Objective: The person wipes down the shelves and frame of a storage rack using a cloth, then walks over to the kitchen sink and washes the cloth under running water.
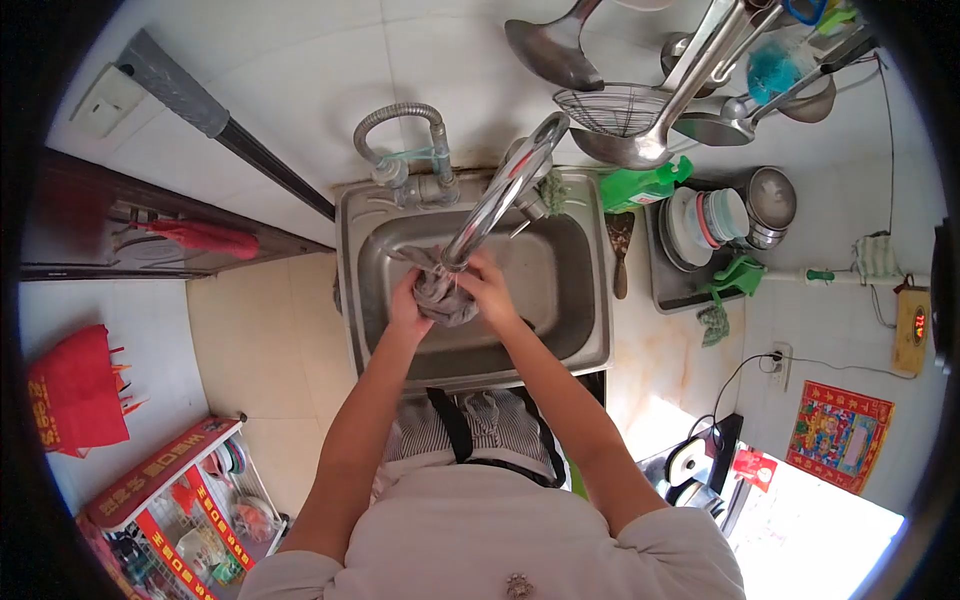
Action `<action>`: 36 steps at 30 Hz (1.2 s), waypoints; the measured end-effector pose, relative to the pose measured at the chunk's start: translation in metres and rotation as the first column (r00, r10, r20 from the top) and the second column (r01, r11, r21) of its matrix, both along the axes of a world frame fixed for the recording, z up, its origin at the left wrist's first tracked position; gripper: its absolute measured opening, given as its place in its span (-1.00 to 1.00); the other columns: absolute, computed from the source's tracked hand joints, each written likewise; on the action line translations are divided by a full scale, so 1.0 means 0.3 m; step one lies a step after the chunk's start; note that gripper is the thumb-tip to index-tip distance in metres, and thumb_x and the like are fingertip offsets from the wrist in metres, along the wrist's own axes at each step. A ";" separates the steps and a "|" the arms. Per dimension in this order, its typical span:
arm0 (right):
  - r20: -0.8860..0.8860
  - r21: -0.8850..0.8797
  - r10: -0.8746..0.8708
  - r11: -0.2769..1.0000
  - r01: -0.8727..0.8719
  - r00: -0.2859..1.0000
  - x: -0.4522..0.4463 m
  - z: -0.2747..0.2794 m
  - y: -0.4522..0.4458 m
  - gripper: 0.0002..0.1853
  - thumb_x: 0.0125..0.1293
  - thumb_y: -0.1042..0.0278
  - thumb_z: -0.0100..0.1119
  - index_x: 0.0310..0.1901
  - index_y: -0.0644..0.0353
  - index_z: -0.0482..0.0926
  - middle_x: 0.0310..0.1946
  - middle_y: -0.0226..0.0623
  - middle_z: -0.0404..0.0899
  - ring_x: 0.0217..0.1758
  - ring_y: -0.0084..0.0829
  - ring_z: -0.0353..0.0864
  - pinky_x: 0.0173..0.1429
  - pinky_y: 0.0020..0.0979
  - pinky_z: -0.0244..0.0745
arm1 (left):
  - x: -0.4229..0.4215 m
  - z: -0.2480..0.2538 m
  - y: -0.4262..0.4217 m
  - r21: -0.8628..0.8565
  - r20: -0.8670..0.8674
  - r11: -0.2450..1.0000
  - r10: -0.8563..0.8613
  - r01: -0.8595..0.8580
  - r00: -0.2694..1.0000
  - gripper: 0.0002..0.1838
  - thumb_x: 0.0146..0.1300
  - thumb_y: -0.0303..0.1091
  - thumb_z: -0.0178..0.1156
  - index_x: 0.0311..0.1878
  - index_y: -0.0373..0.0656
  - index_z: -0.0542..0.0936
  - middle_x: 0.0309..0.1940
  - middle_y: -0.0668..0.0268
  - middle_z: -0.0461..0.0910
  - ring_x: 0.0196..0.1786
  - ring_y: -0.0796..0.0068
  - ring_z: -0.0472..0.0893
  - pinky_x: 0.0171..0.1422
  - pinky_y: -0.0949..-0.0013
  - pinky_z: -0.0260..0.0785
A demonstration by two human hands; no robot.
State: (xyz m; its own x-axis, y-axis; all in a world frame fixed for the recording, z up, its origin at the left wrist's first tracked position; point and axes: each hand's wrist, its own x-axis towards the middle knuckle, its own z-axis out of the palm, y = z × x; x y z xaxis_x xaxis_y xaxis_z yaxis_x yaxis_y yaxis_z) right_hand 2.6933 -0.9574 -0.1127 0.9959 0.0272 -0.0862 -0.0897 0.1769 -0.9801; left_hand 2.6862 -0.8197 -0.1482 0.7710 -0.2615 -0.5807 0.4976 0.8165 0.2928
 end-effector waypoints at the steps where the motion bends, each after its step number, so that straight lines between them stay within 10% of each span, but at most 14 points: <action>1: -0.170 0.119 -0.098 0.986 0.119 0.981 -0.005 0.062 0.009 -0.75 0.27 0.28 0.18 -0.10 0.24 0.55 -0.37 -0.49 0.50 -0.29 -0.59 0.40 -0.13 -0.48 0.36 | 0.005 -0.016 -0.005 0.088 0.021 0.996 0.000 -0.002 1.000 -0.58 0.40 -0.07 -0.14 0.10 -0.18 0.45 0.01 0.20 0.52 0.06 0.31 0.53 0.19 0.25 0.34; 3: -0.519 0.279 -0.214 0.873 0.401 0.828 -0.020 0.238 0.034 -0.70 0.27 0.34 0.15 0.01 0.23 0.51 -0.40 -0.48 0.49 -0.33 -0.59 0.41 -0.19 -0.49 0.38 | 0.013 -0.012 -0.024 0.262 0.057 0.965 -0.012 -0.003 0.998 -0.63 0.39 -0.11 -0.11 0.03 -0.19 0.48 -0.09 0.25 0.56 -0.02 0.36 0.56 0.10 0.30 0.38; 7: -0.280 -0.257 -0.396 0.909 0.329 0.875 -0.038 -0.001 0.098 -0.54 0.19 0.13 0.28 -0.05 0.36 0.49 -0.32 -0.17 0.56 -0.31 -0.49 0.45 -0.18 -0.40 0.41 | 0.001 0.036 -0.129 0.509 0.170 0.829 0.166 -0.231 0.971 -0.77 0.31 -0.26 0.11 -0.19 -0.27 0.52 -0.35 0.38 0.51 -0.32 0.63 0.44 -0.23 0.47 0.29; 10: -0.129 -0.297 -0.603 0.781 0.549 0.787 -0.019 -0.019 0.145 -0.69 0.19 0.34 0.21 -0.13 0.41 0.51 -0.56 -0.39 0.46 -0.46 -0.64 0.33 -0.41 -0.47 0.33 | 0.027 0.140 -0.124 0.853 0.227 0.482 0.001 -0.199 0.974 -0.78 0.27 -0.30 0.16 -0.26 -0.31 0.55 -0.48 0.41 0.50 -0.46 0.63 0.42 -0.35 0.46 0.26; 16: -0.003 -0.378 -0.542 0.779 0.501 0.840 0.024 -0.002 0.139 -0.79 0.20 0.39 0.18 -0.33 0.44 0.54 -0.60 -0.35 0.47 -0.51 -0.62 0.34 -0.43 -0.45 0.33 | 0.072 0.071 -0.097 0.827 0.306 0.457 0.126 -0.329 0.944 -0.70 0.24 -0.22 0.21 -0.21 -0.33 0.58 -0.41 0.28 0.61 -0.40 0.54 0.55 -0.26 0.43 0.38; 19: -0.258 -0.155 -0.481 0.877 0.456 0.838 0.046 0.018 0.086 -0.72 0.25 0.26 0.18 -0.43 0.36 0.56 -0.54 -0.30 0.55 -0.50 -0.50 0.43 -0.31 -0.36 0.40 | 0.048 0.108 -0.039 0.282 0.050 0.924 0.255 -0.259 0.966 -0.50 0.28 -0.02 0.13 0.08 -0.27 0.48 -0.03 0.14 0.56 -0.04 0.38 0.56 0.07 0.29 0.38; 23: -0.376 0.590 -0.204 0.699 0.403 0.904 0.072 0.084 0.005 -0.88 0.27 0.43 0.14 -0.25 0.30 0.56 -0.34 -0.33 0.54 -0.32 -0.56 0.46 -0.19 -0.45 0.42 | -0.012 0.148 0.052 -0.261 -0.032 0.964 0.039 -0.046 0.999 -0.24 0.22 0.30 -0.03 0.29 -0.09 0.31 0.27 0.13 0.32 0.31 0.07 0.32 0.41 -0.06 0.06; 26: -0.367 0.418 -0.046 0.884 0.209 0.929 0.046 0.091 -0.014 -0.73 0.27 0.35 0.18 -0.08 0.34 0.52 -0.28 -0.31 0.56 -0.23 -0.54 0.51 -0.09 -0.46 0.43 | 0.016 -0.062 0.042 -0.317 0.226 0.946 0.011 0.063 0.974 -0.30 0.24 0.25 0.00 0.28 -0.05 0.33 0.24 0.16 0.36 0.25 0.15 0.39 0.35 0.03 0.17; 28: -0.131 0.025 -0.252 0.966 0.258 0.959 0.037 0.056 -0.022 -0.57 0.24 0.26 0.22 0.03 0.37 0.44 -0.18 -0.22 0.57 -0.11 -0.42 0.53 0.02 -0.38 0.41 | 0.037 -0.109 0.049 -0.176 0.183 0.981 -0.050 0.083 0.982 -0.36 0.27 0.18 0.01 0.26 -0.07 0.34 0.20 0.19 0.39 0.22 0.22 0.41 0.30 0.11 0.24; 32: 0.068 -0.487 -0.191 0.850 0.200 0.979 -0.016 -0.029 0.023 -0.41 0.19 0.05 0.23 0.13 0.33 0.42 -0.13 0.07 0.57 -0.02 -0.04 0.56 0.07 -0.20 0.40 | -0.011 0.044 -0.002 0.185 0.184 0.980 0.043 -0.077 0.982 -0.56 0.34 -0.05 0.02 0.13 -0.15 0.42 0.00 0.28 0.51 0.04 0.38 0.52 0.14 0.28 0.36; 33: 0.009 -0.642 -0.141 0.758 0.114 0.990 -0.049 -0.046 0.048 -0.41 0.20 0.01 0.21 0.12 0.31 0.44 -0.16 0.11 0.57 -0.05 0.02 0.57 0.04 -0.20 0.42 | -0.017 0.073 -0.082 0.580 0.133 0.790 0.151 -0.201 0.980 -0.71 0.37 -0.16 -0.01 -0.05 -0.17 0.50 -0.28 0.36 0.55 -0.21 0.46 0.55 0.00 0.35 0.39; 36: -0.075 -0.727 -0.233 0.678 0.107 0.970 -0.076 -0.024 0.081 -0.50 0.18 -0.08 0.17 -0.19 0.30 0.57 -0.40 0.13 0.55 -0.31 0.13 0.55 -0.21 -0.11 0.46 | 0.000 -0.011 -0.102 0.770 0.211 0.600 0.081 -0.216 0.974 -0.74 0.39 -0.21 -0.03 -0.23 -0.21 0.53 -0.49 0.41 0.49 -0.40 0.56 0.47 -0.20 0.43 0.37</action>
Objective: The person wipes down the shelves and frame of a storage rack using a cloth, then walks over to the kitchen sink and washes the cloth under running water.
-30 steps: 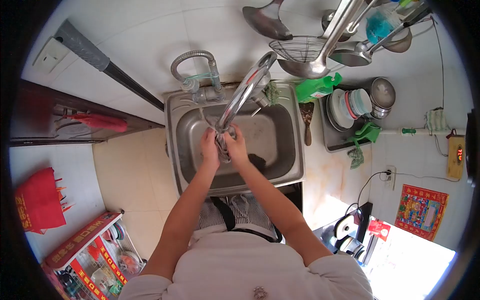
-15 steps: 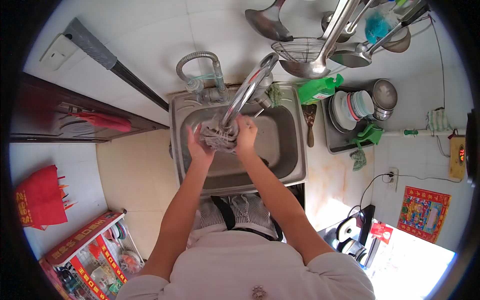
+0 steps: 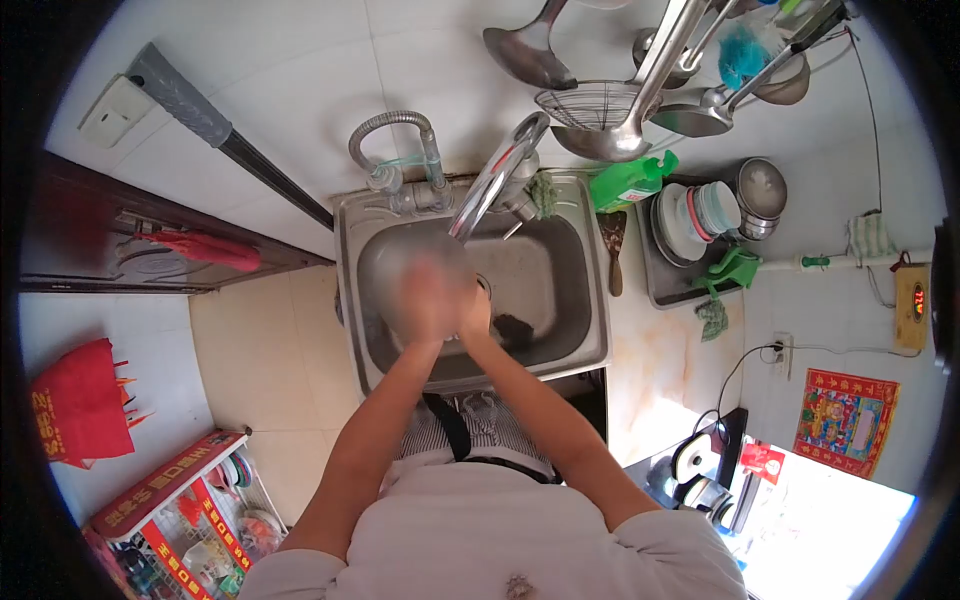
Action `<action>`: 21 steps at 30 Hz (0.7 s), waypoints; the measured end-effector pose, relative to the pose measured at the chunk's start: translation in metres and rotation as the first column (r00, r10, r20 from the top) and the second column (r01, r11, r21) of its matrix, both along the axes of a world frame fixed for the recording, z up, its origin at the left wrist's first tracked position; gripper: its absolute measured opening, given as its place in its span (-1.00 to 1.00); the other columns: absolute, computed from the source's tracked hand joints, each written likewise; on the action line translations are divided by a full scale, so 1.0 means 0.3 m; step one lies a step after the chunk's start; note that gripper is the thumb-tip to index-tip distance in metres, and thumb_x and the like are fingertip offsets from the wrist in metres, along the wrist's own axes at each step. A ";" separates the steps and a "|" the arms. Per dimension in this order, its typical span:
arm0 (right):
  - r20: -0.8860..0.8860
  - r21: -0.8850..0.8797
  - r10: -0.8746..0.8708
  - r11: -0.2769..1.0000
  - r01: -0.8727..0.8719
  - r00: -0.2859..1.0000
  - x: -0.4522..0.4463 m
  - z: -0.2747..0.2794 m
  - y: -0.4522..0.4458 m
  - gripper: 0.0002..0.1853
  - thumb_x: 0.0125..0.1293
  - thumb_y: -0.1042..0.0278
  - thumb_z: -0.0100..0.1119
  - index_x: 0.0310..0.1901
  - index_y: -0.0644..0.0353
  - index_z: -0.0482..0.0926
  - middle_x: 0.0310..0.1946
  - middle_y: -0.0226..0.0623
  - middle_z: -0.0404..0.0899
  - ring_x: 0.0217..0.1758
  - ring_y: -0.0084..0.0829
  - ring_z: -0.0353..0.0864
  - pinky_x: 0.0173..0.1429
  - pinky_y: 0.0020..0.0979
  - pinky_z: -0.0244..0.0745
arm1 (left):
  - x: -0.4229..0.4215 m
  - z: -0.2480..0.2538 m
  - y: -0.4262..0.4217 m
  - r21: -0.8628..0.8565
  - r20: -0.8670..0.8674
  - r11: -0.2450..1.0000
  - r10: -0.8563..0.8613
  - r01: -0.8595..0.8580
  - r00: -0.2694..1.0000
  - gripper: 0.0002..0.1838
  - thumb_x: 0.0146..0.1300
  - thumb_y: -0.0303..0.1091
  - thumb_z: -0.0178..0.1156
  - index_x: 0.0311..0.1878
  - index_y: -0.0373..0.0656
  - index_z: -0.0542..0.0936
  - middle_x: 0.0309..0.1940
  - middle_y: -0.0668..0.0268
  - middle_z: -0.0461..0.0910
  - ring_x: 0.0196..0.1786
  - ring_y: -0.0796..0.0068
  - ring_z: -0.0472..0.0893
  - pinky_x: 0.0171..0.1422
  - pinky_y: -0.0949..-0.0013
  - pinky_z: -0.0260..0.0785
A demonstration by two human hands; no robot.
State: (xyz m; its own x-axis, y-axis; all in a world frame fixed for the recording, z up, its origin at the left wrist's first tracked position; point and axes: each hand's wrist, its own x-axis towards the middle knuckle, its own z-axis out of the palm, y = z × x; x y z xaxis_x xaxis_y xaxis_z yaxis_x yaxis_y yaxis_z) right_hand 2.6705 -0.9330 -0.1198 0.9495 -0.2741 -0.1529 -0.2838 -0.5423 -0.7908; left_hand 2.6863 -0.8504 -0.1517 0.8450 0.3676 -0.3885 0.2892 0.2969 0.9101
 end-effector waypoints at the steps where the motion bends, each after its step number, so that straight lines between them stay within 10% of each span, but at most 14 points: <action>1: 0.056 -0.035 -0.026 0.999 0.028 0.998 0.004 0.002 0.006 -0.54 0.17 -0.05 0.18 -0.28 0.31 0.57 -0.45 0.11 0.55 -0.36 0.13 0.54 -0.27 -0.09 0.44 | 0.006 -0.010 -0.010 0.043 0.079 0.998 0.041 -0.045 0.996 -0.67 0.39 -0.17 -0.02 -0.35 -0.24 0.52 -0.55 0.41 0.48 -0.43 0.61 0.44 -0.33 0.47 0.31; 4: 0.211 -0.117 -0.004 0.993 0.029 0.977 0.018 -0.004 0.016 -0.59 0.17 0.03 0.17 -0.48 0.32 0.53 -0.51 0.08 0.52 -0.44 0.09 0.50 -0.37 -0.06 0.40 | 0.028 0.053 -0.016 0.237 0.273 0.958 0.092 -0.160 0.958 -0.65 0.38 -0.16 0.03 -0.39 -0.26 0.51 -0.54 0.40 0.49 -0.42 0.64 0.44 -0.34 0.46 0.30; 10: 0.284 -0.136 0.134 0.986 -0.098 0.950 0.084 0.028 -0.034 -0.69 0.14 0.15 0.18 -0.49 0.29 0.54 -0.51 0.00 0.53 -0.39 0.04 0.52 -0.33 -0.06 0.40 | 0.051 0.043 0.037 -0.230 0.051 0.971 0.080 -0.067 0.995 -0.57 0.33 0.03 0.07 -0.12 -0.22 0.54 -0.30 0.32 0.56 -0.24 0.47 0.52 -0.10 0.34 0.38; 14: 0.253 0.230 0.082 0.963 -0.142 0.964 0.140 0.059 -0.077 -0.70 0.13 0.11 0.21 -0.40 0.23 0.59 -0.41 -0.10 0.59 -0.28 0.02 0.53 -0.19 -0.10 0.42 | 0.017 0.223 0.083 -0.753 -0.074 0.658 -0.067 -0.011 0.995 -0.39 0.28 0.25 -0.03 0.12 -0.09 0.43 0.05 0.24 0.47 0.08 0.24 0.48 0.15 0.12 0.33; 16: 0.416 0.059 0.243 0.954 -0.292 0.877 0.135 0.023 -0.055 -0.61 0.13 0.00 0.21 -0.38 0.25 0.60 -0.34 -0.08 0.60 -0.22 0.03 0.53 -0.12 -0.13 0.43 | -0.004 0.240 0.111 -0.863 0.028 0.483 -0.246 0.147 0.969 -0.32 0.26 0.32 -0.10 0.22 -0.02 0.35 0.17 0.23 0.41 0.20 0.16 0.41 0.24 0.04 0.27; 17: 0.483 -0.039 0.325 0.936 -0.351 0.813 0.134 0.010 -0.043 -0.56 0.13 -0.05 0.21 -0.37 0.26 0.60 -0.30 -0.07 0.60 -0.20 0.03 0.54 -0.09 -0.15 0.43 | 0.009 -0.039 0.133 -0.901 0.275 0.272 -0.242 0.337 0.930 -0.29 0.25 0.36 -0.15 0.25 0.03 0.34 0.20 0.29 0.40 0.22 0.22 0.40 0.27 0.07 0.25; 21: 0.346 -0.592 0.292 0.806 -0.034 0.892 0.079 0.141 0.021 -0.42 0.12 -0.22 0.16 -0.40 0.32 0.59 -0.24 0.03 0.58 -0.16 0.04 0.54 -0.06 -0.11 0.45 | -0.028 0.066 0.053 -0.731 0.010 0.677 -0.103 0.078 0.995 -0.30 0.24 0.33 -0.06 0.19 -0.07 0.40 0.11 0.31 0.46 0.15 0.36 0.45 0.15 0.17 0.36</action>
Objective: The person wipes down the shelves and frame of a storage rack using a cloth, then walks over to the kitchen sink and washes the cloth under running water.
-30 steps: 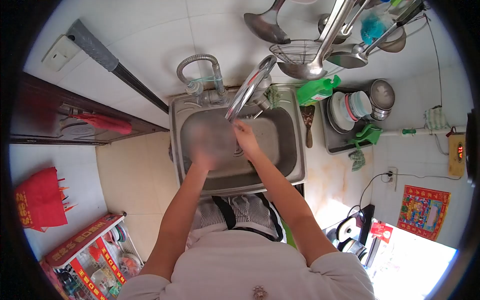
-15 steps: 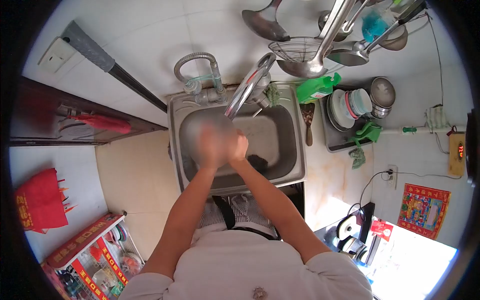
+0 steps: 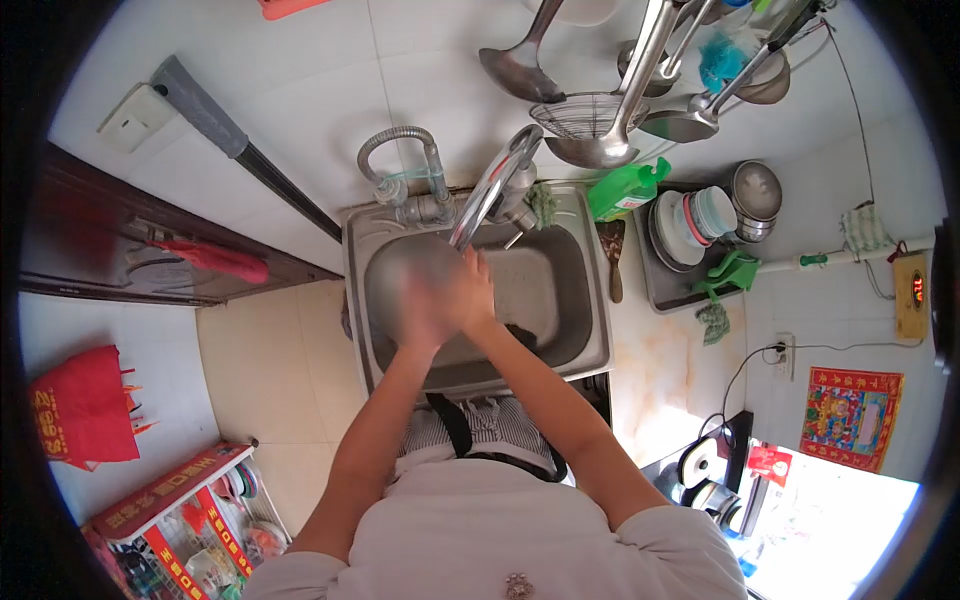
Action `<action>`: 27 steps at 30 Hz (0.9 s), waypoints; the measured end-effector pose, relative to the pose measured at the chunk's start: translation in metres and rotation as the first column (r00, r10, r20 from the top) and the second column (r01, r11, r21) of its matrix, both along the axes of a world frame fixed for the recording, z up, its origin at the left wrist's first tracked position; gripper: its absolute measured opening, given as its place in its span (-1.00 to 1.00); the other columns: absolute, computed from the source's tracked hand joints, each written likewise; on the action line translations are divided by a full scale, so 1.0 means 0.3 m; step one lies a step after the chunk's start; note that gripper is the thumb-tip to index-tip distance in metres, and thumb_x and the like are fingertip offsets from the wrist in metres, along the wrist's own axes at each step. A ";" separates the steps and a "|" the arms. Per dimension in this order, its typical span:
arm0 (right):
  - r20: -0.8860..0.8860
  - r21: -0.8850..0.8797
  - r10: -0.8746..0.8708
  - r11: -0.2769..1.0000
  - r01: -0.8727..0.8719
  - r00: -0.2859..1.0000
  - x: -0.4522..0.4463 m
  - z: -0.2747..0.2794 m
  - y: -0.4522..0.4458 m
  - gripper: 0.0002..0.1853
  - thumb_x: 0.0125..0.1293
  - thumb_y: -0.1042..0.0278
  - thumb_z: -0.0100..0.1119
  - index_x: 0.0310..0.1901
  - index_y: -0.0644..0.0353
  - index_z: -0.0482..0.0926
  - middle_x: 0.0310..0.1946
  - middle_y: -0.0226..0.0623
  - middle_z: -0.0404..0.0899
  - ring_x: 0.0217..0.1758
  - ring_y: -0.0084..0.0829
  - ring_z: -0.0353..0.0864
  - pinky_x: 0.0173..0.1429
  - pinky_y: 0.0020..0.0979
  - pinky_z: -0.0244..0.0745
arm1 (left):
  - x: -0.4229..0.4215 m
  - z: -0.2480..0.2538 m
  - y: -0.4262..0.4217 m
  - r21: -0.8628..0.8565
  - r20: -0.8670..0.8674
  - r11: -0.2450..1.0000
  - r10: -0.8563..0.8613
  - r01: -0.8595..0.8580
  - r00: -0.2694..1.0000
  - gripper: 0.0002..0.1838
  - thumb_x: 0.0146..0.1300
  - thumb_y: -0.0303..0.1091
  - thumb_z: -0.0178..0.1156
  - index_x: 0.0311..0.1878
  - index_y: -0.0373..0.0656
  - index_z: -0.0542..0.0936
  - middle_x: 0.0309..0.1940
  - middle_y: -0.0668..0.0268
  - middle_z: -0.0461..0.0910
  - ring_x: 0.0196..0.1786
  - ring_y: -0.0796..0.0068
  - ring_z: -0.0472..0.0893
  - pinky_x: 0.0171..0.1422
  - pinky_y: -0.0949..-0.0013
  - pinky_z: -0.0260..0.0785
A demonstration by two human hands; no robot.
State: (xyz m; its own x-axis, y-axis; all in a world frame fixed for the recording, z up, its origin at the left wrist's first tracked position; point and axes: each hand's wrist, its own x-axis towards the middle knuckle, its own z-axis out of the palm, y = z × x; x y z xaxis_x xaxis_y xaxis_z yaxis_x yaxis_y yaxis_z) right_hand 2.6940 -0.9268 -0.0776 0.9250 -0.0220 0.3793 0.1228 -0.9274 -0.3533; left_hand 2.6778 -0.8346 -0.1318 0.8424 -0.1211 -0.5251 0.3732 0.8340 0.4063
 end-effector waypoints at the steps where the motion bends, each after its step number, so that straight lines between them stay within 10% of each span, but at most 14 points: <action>1: -0.195 0.106 0.026 0.994 -0.006 0.980 -0.002 -0.048 -0.004 -0.40 0.11 -0.25 0.15 -0.42 0.32 0.58 -0.27 0.05 0.59 -0.18 0.03 0.56 -0.08 -0.10 0.46 | 0.015 -0.003 -0.005 0.118 -0.108 0.992 0.044 -0.031 0.993 -0.33 0.26 0.28 -0.05 0.17 -0.09 0.42 0.07 0.31 0.48 0.11 0.36 0.47 0.12 0.19 0.37; 6: -0.344 0.354 0.038 0.931 0.092 0.938 -0.017 -0.079 0.019 -0.42 0.13 -0.24 0.12 -0.51 0.27 0.58 -0.54 0.01 0.56 -0.39 0.01 0.58 -0.27 -0.06 0.49 | 0.047 -0.028 -0.044 0.436 -0.310 0.883 0.331 -0.175 0.891 -0.46 0.34 0.13 -0.02 0.07 -0.18 0.48 -0.09 0.30 0.55 -0.06 0.35 0.53 0.03 0.26 0.40; 10: -0.226 0.303 0.085 0.953 -0.013 0.970 -0.003 -0.126 -0.006 -0.46 0.17 -0.19 0.11 -0.53 0.25 0.57 -0.61 0.00 0.53 -0.45 0.02 0.56 -0.33 -0.08 0.45 | 0.012 -0.090 -0.008 0.230 0.104 0.969 0.065 -0.087 0.993 -0.44 0.32 0.16 -0.04 0.08 -0.15 0.46 -0.09 0.28 0.56 -0.05 0.30 0.54 0.04 0.27 0.39; 15: -0.337 0.730 0.038 0.641 0.236 0.941 0.062 -0.094 -0.103 -0.50 0.26 -0.07 0.09 -0.48 0.32 0.54 -0.60 0.01 0.48 -0.50 -0.07 0.52 -0.35 -0.20 0.38 | 0.059 -0.094 0.103 -0.043 -0.159 0.972 -0.234 0.230 0.959 -0.36 0.30 0.22 -0.06 0.27 -0.04 0.33 0.18 0.26 0.42 0.17 0.20 0.42 0.28 0.04 0.18; 21: -0.281 0.876 0.069 0.426 0.226 0.957 0.054 -0.014 -0.107 -0.55 0.37 0.09 0.01 -0.46 0.39 0.50 -0.64 -0.28 0.42 -0.53 -0.54 0.33 -0.38 -0.39 0.29 | 0.028 -0.013 0.155 0.391 -0.736 0.746 -0.097 0.539 0.669 -0.17 0.14 0.28 0.10 0.39 0.05 0.19 0.34 0.24 0.22 0.34 0.14 0.21 0.36 0.01 -0.02; 27: -0.439 0.882 0.285 0.317 0.348 0.852 -0.006 0.075 -0.004 -0.76 0.33 0.35 -0.01 -0.34 0.35 0.58 -0.51 -0.37 0.56 -0.42 -0.58 0.50 -0.31 -0.51 0.36 | -0.030 0.101 0.186 0.721 0.082 0.631 -0.487 0.286 0.870 -0.21 0.09 -0.30 0.33 0.38 -0.02 0.19 0.31 0.26 0.23 0.31 0.32 0.25 0.27 0.27 0.16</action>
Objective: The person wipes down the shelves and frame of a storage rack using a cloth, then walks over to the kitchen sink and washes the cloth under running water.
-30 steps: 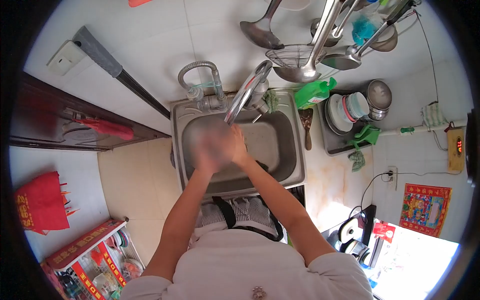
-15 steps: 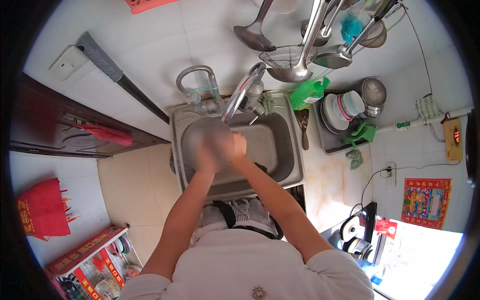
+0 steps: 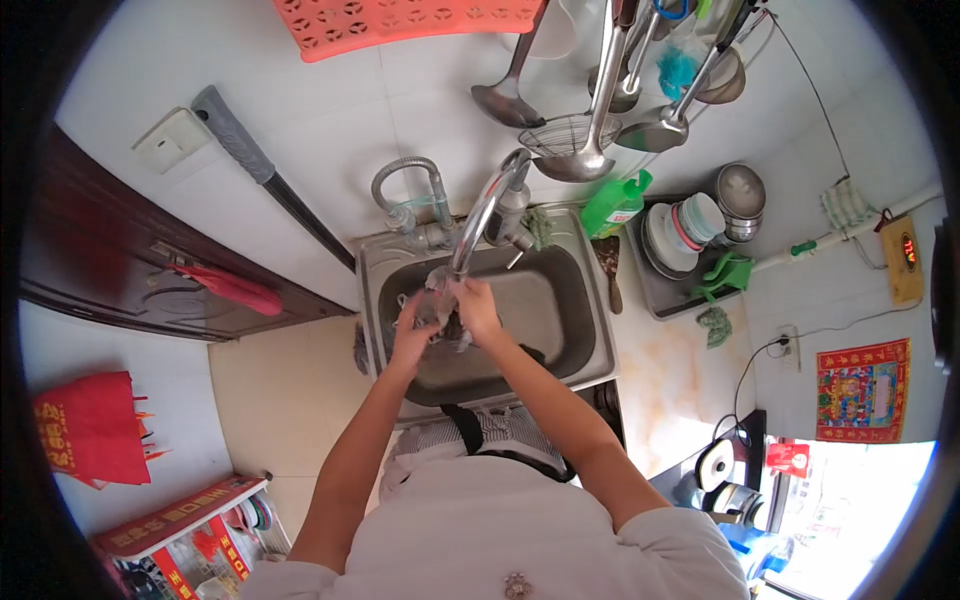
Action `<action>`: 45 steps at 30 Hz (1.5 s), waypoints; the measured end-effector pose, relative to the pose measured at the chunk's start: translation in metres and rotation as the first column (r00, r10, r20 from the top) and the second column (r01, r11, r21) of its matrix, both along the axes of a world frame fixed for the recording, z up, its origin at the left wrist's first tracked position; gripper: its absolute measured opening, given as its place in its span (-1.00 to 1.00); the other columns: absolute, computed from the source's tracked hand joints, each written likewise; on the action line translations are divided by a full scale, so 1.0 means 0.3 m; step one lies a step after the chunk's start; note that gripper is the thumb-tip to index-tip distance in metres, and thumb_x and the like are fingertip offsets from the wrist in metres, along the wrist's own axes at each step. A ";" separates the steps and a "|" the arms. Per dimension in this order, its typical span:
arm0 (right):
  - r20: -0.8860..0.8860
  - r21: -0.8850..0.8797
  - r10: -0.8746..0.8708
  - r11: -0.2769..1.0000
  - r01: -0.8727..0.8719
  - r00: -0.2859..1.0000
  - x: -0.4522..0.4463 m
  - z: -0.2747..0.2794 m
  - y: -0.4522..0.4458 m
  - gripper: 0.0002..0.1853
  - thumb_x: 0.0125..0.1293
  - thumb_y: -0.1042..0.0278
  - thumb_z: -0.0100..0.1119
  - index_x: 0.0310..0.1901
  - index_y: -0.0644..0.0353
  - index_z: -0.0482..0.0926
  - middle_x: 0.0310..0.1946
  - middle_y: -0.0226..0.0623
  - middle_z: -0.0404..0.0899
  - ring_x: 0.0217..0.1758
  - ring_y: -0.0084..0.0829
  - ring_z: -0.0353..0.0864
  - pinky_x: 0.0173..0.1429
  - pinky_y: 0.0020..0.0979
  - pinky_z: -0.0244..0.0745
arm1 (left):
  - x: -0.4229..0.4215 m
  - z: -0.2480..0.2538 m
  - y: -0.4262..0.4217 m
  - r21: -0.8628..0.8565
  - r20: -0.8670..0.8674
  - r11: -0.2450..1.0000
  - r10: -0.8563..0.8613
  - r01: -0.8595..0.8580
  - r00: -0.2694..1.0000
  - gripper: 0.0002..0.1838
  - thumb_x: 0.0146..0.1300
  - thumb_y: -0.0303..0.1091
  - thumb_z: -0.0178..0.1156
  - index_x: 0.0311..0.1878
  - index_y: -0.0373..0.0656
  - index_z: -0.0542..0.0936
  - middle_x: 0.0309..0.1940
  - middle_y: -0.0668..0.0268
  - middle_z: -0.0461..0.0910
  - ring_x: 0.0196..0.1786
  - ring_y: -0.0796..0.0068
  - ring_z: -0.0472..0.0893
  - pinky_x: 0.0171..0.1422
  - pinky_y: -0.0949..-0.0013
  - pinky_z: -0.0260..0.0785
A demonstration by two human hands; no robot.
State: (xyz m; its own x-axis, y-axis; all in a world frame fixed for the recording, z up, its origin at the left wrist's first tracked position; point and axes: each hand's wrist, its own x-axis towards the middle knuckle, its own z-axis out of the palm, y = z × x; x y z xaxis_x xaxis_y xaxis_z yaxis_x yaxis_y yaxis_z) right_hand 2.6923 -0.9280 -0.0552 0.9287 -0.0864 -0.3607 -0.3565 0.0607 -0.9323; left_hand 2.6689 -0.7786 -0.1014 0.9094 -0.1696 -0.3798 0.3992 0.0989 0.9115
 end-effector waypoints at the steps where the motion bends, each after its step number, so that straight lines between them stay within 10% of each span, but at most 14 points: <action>1: 0.172 0.101 -0.025 0.995 0.008 0.985 0.025 -0.062 0.016 -0.76 0.32 0.33 0.00 -0.27 0.33 0.59 -0.46 -0.30 0.60 -0.41 -0.56 0.53 -0.30 -0.50 0.40 | 0.008 -0.018 0.000 0.123 0.213 0.988 -0.115 0.090 0.970 -0.26 0.07 -0.35 0.33 0.34 -0.09 0.26 0.22 0.25 0.33 0.24 0.35 0.34 0.25 0.32 0.21; 3: 0.160 0.244 -0.047 0.970 0.006 0.986 0.008 0.006 0.010 -0.75 0.32 0.32 -0.01 -0.25 0.33 0.60 -0.43 -0.29 0.61 -0.40 -0.57 0.53 -0.30 -0.51 0.39 | -0.001 -0.022 0.000 -0.012 0.175 0.968 -0.245 0.251 0.954 -0.37 0.07 -0.34 0.35 0.23 -0.16 0.39 0.14 0.26 0.44 0.17 0.37 0.42 0.25 0.38 0.22; 7: 0.211 0.212 -0.053 0.977 0.008 0.976 0.048 0.104 -0.009 -0.72 0.38 0.33 -0.09 -0.20 0.32 0.60 -0.37 -0.33 0.64 -0.37 -0.63 0.49 -0.28 -0.57 0.36 | 0.010 0.055 -0.055 0.503 0.301 0.830 -0.432 0.243 0.850 -0.70 0.14 -0.29 0.28 -0.10 -0.24 0.55 -0.13 0.17 0.59 -0.06 0.31 0.57 0.02 0.33 0.36; 10: 0.279 0.098 -0.116 0.991 0.092 0.953 0.043 0.102 -0.034 -0.60 0.42 0.13 -0.04 -0.31 0.36 0.58 -0.47 -0.32 0.61 -0.42 -0.59 0.49 -0.29 -0.50 0.40 | 0.079 -0.087 -0.058 0.581 0.138 0.777 -0.390 0.244 0.911 -0.78 0.21 -0.30 0.18 -0.20 -0.26 0.57 -0.26 0.04 0.59 -0.23 0.23 0.59 -0.15 0.24 0.38; 14: 0.289 -0.029 -0.234 0.967 0.253 0.928 -0.002 0.109 -0.143 -0.56 0.36 0.07 0.07 -0.48 0.34 0.47 -0.64 -0.44 0.38 -0.54 -0.64 0.25 -0.44 -0.48 0.25 | 0.127 -0.020 -0.022 0.559 0.723 0.744 -0.222 -0.365 0.655 -0.78 0.28 -0.33 0.10 -0.14 -0.30 0.56 -0.31 0.06 0.60 -0.22 0.15 0.60 -0.11 0.31 0.39; 17: 0.201 -0.213 -0.223 0.940 0.265 0.954 -0.021 -0.019 -0.254 -0.52 0.22 0.02 0.25 -0.55 0.30 0.37 -0.66 -0.52 0.28 -0.56 -0.63 0.16 -0.46 -0.49 0.21 | 0.159 0.100 0.042 0.575 0.736 0.759 -0.318 -0.305 0.597 -0.76 0.28 -0.33 0.10 -0.08 -0.27 0.53 -0.31 0.05 0.58 -0.24 0.13 0.57 -0.10 0.30 0.38; 20: 0.373 -0.154 -0.315 0.907 0.393 0.873 -0.032 -0.092 -0.245 -0.50 0.10 0.00 0.36 -0.54 0.31 0.40 -0.68 -0.48 0.27 -0.56 -0.60 0.18 -0.44 -0.47 0.20 | 0.191 0.221 0.102 0.691 0.489 0.711 -0.326 -0.131 0.809 -0.79 0.28 -0.37 0.09 -0.06 -0.23 0.49 -0.25 0.04 0.57 -0.24 0.00 0.55 -0.17 0.21 0.38; 26: 0.172 -0.533 0.410 0.803 -0.265 0.896 -0.084 0.005 -0.353 -0.59 0.04 0.02 0.39 -0.45 0.27 0.55 -0.48 -0.21 0.49 -0.46 -0.46 0.46 -0.34 -0.34 0.34 | 0.166 0.344 0.125 0.704 0.474 0.687 -0.646 0.183 0.598 -0.66 0.12 -0.26 0.27 -0.09 -0.24 0.52 -0.34 0.07 0.58 -0.27 0.09 0.57 -0.19 0.25 0.37; 29: -0.087 -0.588 0.358 0.735 -0.338 0.930 -0.085 0.075 -0.347 -0.64 0.14 0.06 0.30 -0.44 0.26 0.57 -0.48 -0.16 0.52 -0.48 -0.31 0.49 -0.33 -0.30 0.36 | 0.170 0.312 0.144 0.857 0.353 0.475 -0.824 0.200 0.444 -0.62 0.05 -0.19 0.32 -0.16 -0.25 0.54 -0.37 0.06 0.57 -0.31 0.12 0.58 -0.19 0.23 0.37; 31: 0.306 -0.668 0.314 0.744 -0.033 0.899 -0.084 0.024 -0.336 -0.64 0.20 0.07 0.23 -0.44 0.27 0.57 -0.56 -0.15 0.50 -0.51 -0.23 0.46 -0.33 -0.28 0.36 | 0.168 0.328 0.133 0.913 0.185 0.330 -0.859 0.240 0.478 -0.61 0.04 -0.17 0.33 -0.17 -0.26 0.55 -0.33 0.08 0.57 -0.29 0.14 0.57 -0.19 0.24 0.37; 33: 0.379 -0.637 0.248 0.769 0.057 0.892 -0.074 0.013 -0.327 -0.62 0.25 0.07 0.18 -0.45 0.29 0.56 -0.57 -0.15 0.51 -0.51 -0.23 0.46 -0.31 -0.28 0.37 | 0.180 0.358 0.106 0.906 -0.026 0.226 -0.813 0.357 0.582 -0.62 0.07 -0.19 0.31 -0.13 -0.26 0.55 -0.24 0.12 0.56 -0.25 0.19 0.56 -0.18 0.26 0.36; 36: 0.079 -0.414 0.109 0.908 -0.067 0.991 -0.033 0.041 -0.313 -0.56 0.30 0.02 0.13 -0.45 0.32 0.56 -0.46 -0.20 0.56 -0.42 -0.35 0.50 -0.27 -0.30 0.39 | 0.226 0.193 0.151 0.689 0.391 0.652 -0.703 0.318 0.594 -0.60 0.12 -0.22 0.31 -0.08 -0.29 0.53 -0.10 0.20 0.53 -0.13 0.31 0.55 -0.11 0.35 0.36; 39: -0.073 0.081 -0.061 0.994 0.066 0.995 -0.004 -0.018 -0.258 -0.57 0.33 0.01 0.09 -0.33 0.33 0.56 -0.33 -0.31 0.57 -0.30 -0.46 0.53 -0.20 -0.36 0.42 | 0.187 0.190 0.095 -0.118 -0.077 0.966 -0.240 0.230 0.968 -0.53 0.12 -0.25 0.34 0.02 -0.31 0.46 0.02 0.26 0.47 -0.03 0.43 0.50 -0.02 0.42 0.34; 45: -0.103 0.492 -0.118 0.857 0.153 0.988 0.046 -0.003 -0.164 -0.53 0.34 -0.02 0.07 -0.09 0.33 0.51 -0.24 -0.35 0.53 -0.19 -0.49 0.47 -0.09 -0.42 0.39 | 0.093 0.143 -0.049 0.579 0.025 0.700 -0.528 0.418 0.849 -0.32 -0.01 -0.16 0.43 0.13 -0.30 0.41 0.01 0.21 0.49 0.02 0.45 0.48 0.06 0.37 0.33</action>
State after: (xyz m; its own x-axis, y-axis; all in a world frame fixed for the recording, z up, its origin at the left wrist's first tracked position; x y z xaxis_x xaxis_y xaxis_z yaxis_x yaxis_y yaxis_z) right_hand 2.7062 -0.9773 -0.0561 0.8931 -0.0026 -0.4498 -0.3709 0.5615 -0.7397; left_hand 2.6968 -0.7932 -0.0586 0.8237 -0.4158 -0.3854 0.0863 -0.5799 0.8101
